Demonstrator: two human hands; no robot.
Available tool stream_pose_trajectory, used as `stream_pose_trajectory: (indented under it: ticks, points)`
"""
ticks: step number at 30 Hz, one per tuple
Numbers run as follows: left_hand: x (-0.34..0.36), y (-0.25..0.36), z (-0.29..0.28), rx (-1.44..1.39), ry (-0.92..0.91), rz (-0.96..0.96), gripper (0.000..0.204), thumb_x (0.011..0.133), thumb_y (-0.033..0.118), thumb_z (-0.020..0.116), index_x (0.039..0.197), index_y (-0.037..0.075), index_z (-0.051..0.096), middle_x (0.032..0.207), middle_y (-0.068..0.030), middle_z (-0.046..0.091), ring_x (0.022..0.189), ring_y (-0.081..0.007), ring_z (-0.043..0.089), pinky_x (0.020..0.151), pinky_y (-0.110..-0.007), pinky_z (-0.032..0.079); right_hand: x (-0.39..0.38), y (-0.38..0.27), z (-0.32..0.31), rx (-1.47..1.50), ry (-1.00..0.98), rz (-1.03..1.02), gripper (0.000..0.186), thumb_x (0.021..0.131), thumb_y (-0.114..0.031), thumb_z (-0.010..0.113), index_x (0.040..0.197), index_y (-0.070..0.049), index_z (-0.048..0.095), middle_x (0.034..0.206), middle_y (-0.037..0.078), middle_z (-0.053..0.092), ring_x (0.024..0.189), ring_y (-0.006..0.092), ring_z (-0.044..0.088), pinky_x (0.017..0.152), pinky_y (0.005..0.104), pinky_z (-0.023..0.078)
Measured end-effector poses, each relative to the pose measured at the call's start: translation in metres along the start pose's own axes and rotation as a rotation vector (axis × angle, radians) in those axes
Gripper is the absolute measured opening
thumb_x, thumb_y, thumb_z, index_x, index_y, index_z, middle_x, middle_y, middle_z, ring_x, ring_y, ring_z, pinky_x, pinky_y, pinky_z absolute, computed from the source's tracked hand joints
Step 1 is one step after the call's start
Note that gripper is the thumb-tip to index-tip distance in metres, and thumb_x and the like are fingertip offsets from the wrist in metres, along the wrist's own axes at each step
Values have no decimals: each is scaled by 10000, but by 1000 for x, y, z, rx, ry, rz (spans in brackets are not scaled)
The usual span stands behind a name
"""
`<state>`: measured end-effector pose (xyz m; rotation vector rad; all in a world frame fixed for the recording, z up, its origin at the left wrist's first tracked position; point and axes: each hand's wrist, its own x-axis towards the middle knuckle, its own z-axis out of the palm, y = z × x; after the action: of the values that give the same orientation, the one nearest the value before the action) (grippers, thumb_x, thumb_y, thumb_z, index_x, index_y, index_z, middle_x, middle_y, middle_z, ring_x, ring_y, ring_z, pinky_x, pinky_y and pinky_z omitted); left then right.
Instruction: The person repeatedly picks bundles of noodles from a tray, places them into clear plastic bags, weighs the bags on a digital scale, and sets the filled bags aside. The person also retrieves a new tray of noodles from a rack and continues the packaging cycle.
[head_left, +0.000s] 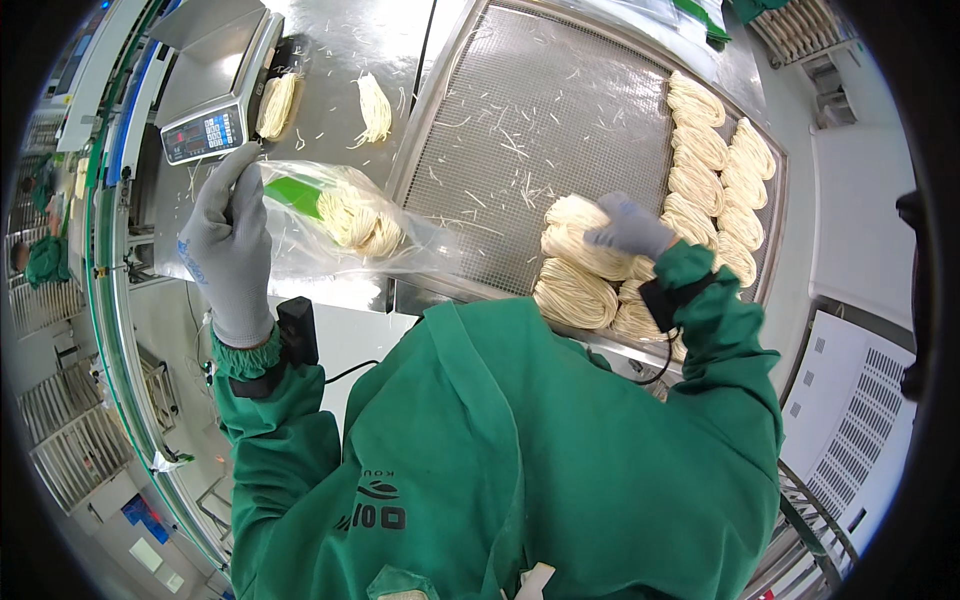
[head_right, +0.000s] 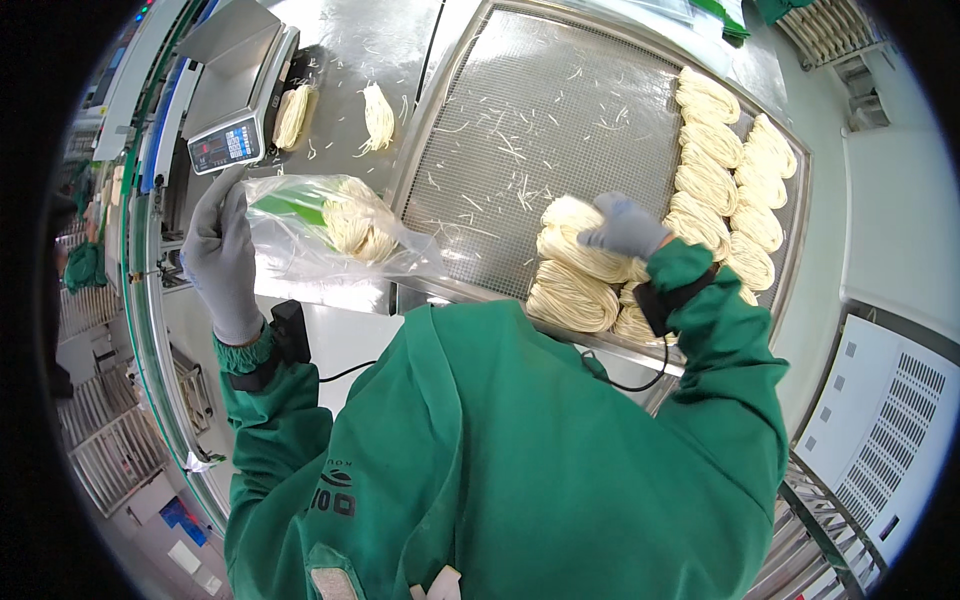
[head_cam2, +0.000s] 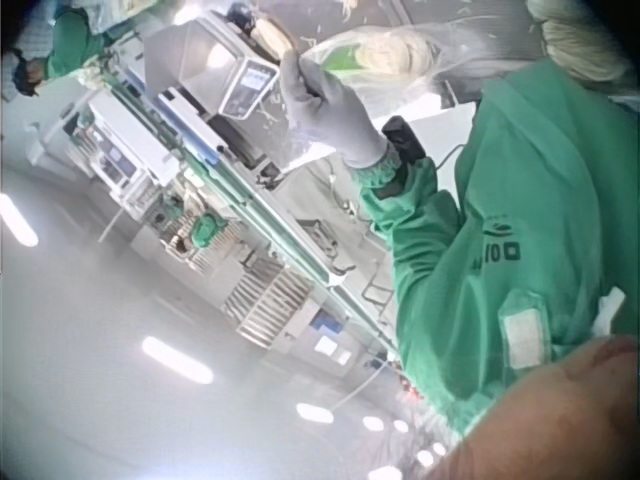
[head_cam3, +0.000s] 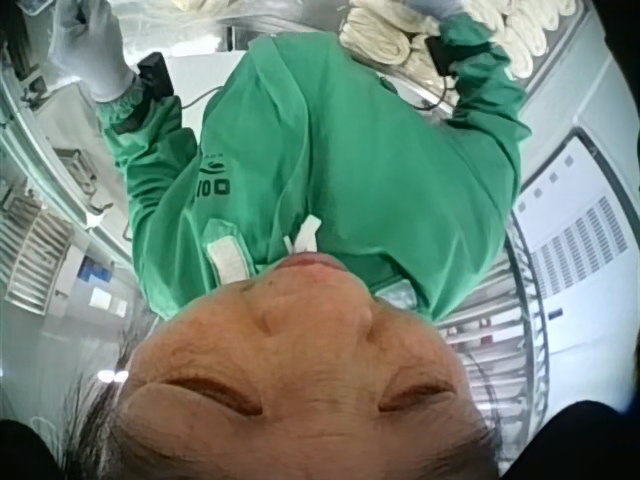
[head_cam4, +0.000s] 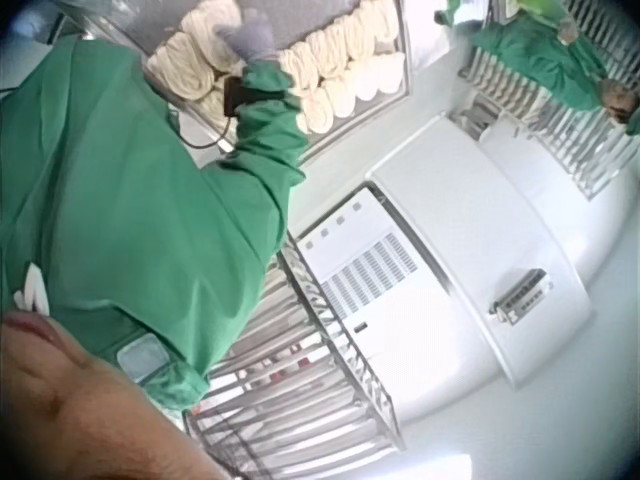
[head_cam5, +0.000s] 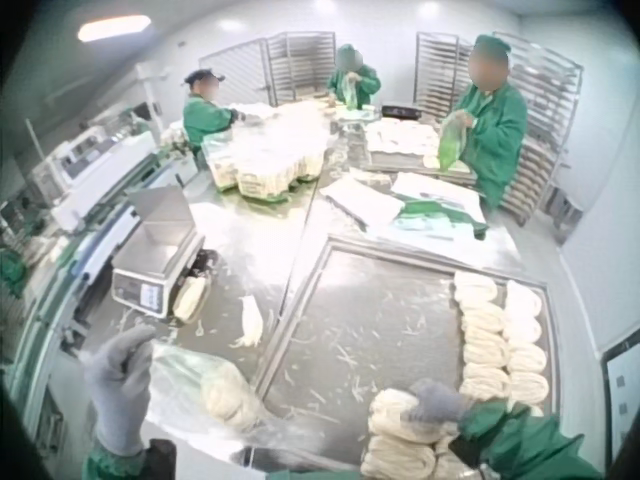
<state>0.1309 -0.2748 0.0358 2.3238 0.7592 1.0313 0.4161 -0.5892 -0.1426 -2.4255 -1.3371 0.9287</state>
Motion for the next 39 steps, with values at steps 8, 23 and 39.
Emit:
stream_pose_trajectory:
  ticks: [8,23,39]
  points:
    - [7,1,7,-14,-7,12,222,888,21,634,1098,59,696,881,-30,688,764,-30,568,673,-183,451,-34,1,13,-18,97,-17,577,712,-466,762,1064,-19,666,935,178,681,948,324,650,873,406,485]
    - [22,5,20,-81,-96,102,175,882,111,648,1050,106,694,693,-44,651,568,-79,577,531,-223,453,-89,-55,39,289,-326,225,836,655,-402,797,1297,15,462,1138,234,595,1073,337,590,910,387,477]
    - [-26,38,19,135,-484,356,319,838,149,631,1149,78,634,827,-149,671,687,-303,651,604,-356,520,47,-270,35,-1839,859,-119,411,941,-282,513,1222,17,482,1233,139,543,1151,280,511,996,400,401]
